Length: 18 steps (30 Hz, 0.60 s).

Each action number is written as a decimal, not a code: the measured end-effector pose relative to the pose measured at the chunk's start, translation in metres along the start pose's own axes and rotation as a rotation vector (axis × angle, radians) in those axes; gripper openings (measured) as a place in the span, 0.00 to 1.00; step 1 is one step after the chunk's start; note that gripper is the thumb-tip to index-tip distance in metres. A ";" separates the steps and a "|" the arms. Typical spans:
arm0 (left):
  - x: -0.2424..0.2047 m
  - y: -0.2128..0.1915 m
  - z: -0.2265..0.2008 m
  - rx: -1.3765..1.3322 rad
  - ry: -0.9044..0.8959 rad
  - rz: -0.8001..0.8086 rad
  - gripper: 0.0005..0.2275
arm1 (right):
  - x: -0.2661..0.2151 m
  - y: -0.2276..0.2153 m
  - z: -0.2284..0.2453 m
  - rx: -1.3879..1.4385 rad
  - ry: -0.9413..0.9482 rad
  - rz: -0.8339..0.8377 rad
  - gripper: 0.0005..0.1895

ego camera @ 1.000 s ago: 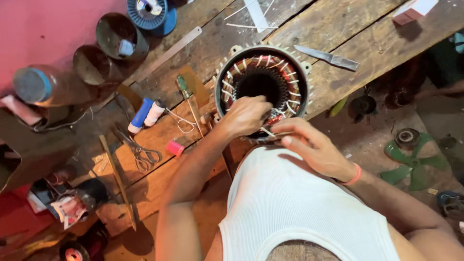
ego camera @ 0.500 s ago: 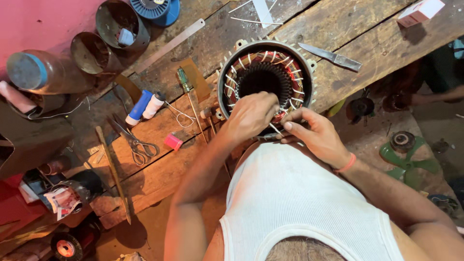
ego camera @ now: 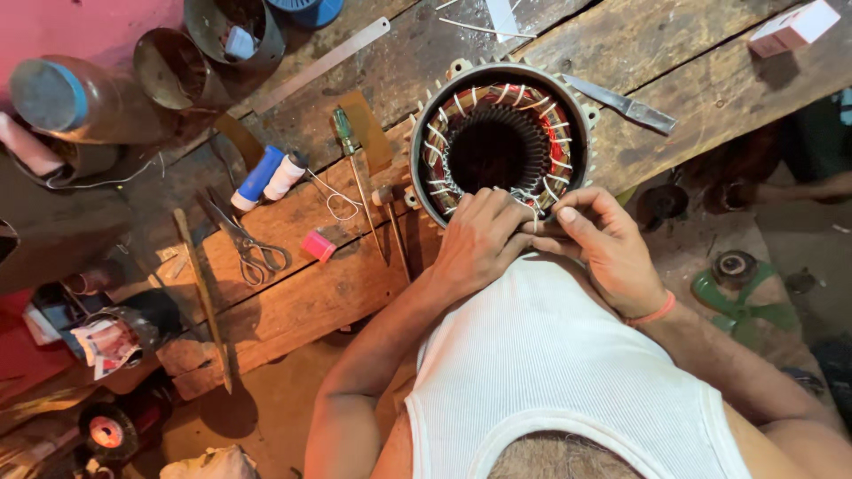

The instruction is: The person works on a motor stator, using a screwdriver to adjust copper windings and a wooden block to press them into place. They then use scissors to trim excess wire and continue arranging the windings by hand.

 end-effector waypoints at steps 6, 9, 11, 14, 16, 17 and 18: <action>-0.001 0.003 0.002 0.002 -0.009 -0.074 0.07 | 0.000 0.005 0.008 -0.125 -0.139 0.047 0.07; -0.006 0.004 0.006 -0.010 -0.032 -0.144 0.07 | -0.001 0.004 0.011 -0.154 -0.231 0.042 0.07; -0.008 0.006 0.010 -0.020 -0.066 -0.182 0.07 | -0.007 0.005 0.015 -0.247 -0.331 0.027 0.08; -0.006 0.012 0.016 -0.007 -0.119 -0.198 0.06 | -0.024 0.011 0.024 -0.546 -0.469 0.095 0.06; -0.002 0.016 0.015 0.037 -0.147 -0.194 0.05 | -0.042 0.012 0.034 -0.521 -0.429 0.206 0.04; 0.000 0.016 0.014 0.072 -0.157 -0.176 0.04 | -0.049 0.014 0.040 -0.507 -0.409 0.262 0.03; 0.005 0.016 0.013 0.104 -0.164 -0.158 0.04 | -0.058 0.017 0.055 -0.503 -0.544 0.382 0.03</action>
Point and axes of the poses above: each hand's wrist, its own x-axis towards the middle knuckle, its own y-axis out of the palm, z = x × y, the point moved 5 cm from there along x, towards the middle knuckle, and after that the axes turned 14 degrees about -z, right-handed, at the moved point
